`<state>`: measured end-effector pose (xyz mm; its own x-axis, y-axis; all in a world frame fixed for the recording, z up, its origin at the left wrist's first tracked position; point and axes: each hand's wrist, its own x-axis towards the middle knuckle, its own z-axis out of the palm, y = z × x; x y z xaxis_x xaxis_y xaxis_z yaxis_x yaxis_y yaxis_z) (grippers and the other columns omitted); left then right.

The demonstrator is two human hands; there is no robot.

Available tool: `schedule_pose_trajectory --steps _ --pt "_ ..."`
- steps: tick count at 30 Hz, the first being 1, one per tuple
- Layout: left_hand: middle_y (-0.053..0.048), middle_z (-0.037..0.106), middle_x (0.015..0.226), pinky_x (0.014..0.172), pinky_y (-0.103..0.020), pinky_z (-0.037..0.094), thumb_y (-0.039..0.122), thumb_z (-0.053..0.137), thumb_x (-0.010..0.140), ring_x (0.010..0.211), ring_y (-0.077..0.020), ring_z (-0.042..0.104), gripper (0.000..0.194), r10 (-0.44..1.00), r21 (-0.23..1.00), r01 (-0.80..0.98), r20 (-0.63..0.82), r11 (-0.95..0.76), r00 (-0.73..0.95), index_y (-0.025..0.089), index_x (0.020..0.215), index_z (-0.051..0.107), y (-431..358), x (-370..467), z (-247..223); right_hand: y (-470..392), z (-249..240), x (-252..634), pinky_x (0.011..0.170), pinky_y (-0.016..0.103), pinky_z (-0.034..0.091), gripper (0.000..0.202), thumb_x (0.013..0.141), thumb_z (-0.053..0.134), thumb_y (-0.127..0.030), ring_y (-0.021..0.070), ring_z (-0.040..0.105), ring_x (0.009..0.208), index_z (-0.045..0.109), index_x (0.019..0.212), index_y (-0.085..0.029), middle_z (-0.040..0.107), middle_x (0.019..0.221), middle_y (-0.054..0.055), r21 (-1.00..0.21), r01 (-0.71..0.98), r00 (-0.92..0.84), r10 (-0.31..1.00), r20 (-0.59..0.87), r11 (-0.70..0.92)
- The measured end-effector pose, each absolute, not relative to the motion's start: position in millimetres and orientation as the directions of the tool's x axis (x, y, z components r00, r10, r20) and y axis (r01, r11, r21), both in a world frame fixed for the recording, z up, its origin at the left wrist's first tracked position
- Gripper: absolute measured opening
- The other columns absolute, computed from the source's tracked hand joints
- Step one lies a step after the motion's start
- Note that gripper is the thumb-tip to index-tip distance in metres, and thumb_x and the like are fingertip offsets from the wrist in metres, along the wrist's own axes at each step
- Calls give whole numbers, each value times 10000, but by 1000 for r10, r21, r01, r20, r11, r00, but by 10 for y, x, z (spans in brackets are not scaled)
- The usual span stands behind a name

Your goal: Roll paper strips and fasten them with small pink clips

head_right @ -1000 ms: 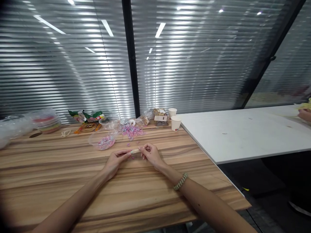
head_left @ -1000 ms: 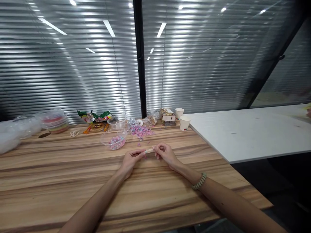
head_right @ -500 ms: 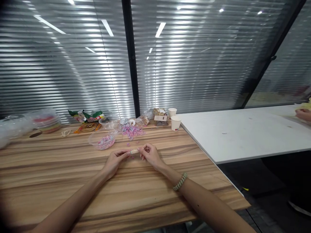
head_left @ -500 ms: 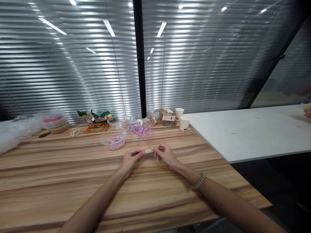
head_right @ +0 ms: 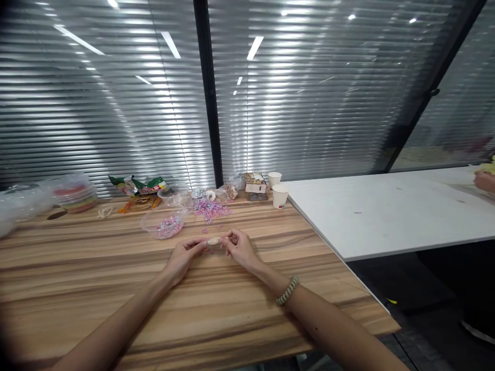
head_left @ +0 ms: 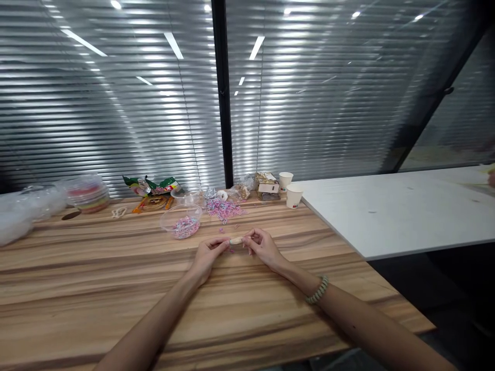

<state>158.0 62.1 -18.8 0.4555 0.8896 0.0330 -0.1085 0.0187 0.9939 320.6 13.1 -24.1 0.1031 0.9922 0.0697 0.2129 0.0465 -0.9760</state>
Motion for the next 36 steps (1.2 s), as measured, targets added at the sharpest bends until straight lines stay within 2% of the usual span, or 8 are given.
schedule_pose_trajectory --steps 6,13,18,25,31,36 --pt "-89 626 830 718 -250 424 294 683 573 705 -127 540 325 896 990 -138 32 33 442 95 829 644 641 1585 -224 128 -242 3202 469 27 345 558 588 397 -600 -95 401 481 410 819 -92 530 726 7 -972 233 89 994 67 45" --pt "-56 606 707 621 -196 403 319 669 592 630 -101 520 327 904 993 -121 48 4 424 94 823 619 638 1582 -223 124 -265 3201 465 11 332 557 587 406 -587 -105 392 494 410 835 -88 528 731 10 -976 208 66 994 87 71" --pt "-68 619 767 664 -212 415 322 681 575 671 -113 537 358 912 991 -132 51 3 406 99 847 618 637 1578 -212 137 -304 3214 468 8 329 568 587 417 -576 -106 393 498 419 887 -93 527 737 9 -976 204 60 994 95 81" --pt "-51 621 735 649 -207 405 310 675 583 651 -108 539 324 918 992 -124 49 0 394 106 828 619 634 1581 -216 120 -267 3208 461 24 335 582 589 397 -600 -97 399 482 433 897 -106 515 709 1 -957 282 70 994 86 63" --pt "-51 609 711 634 -198 400 298 671 590 648 -104 537 310 917 992 -129 49 2 395 98 818 610 654 1581 -250 95 -223 3179 449 18 315 570 605 365 -607 -89 396 467 445 864 -105 459 605 -17 -941 330 67 993 101 74" --pt "-59 609 726 656 -209 408 296 669 591 659 -109 539 307 918 990 -139 50 6 394 95 816 614 666 1585 -269 75 -215 3172 451 19 311 571 617 345 -608 -92 392 469 458 869 -108 478 628 -8 -925 374 70 993 97 64"
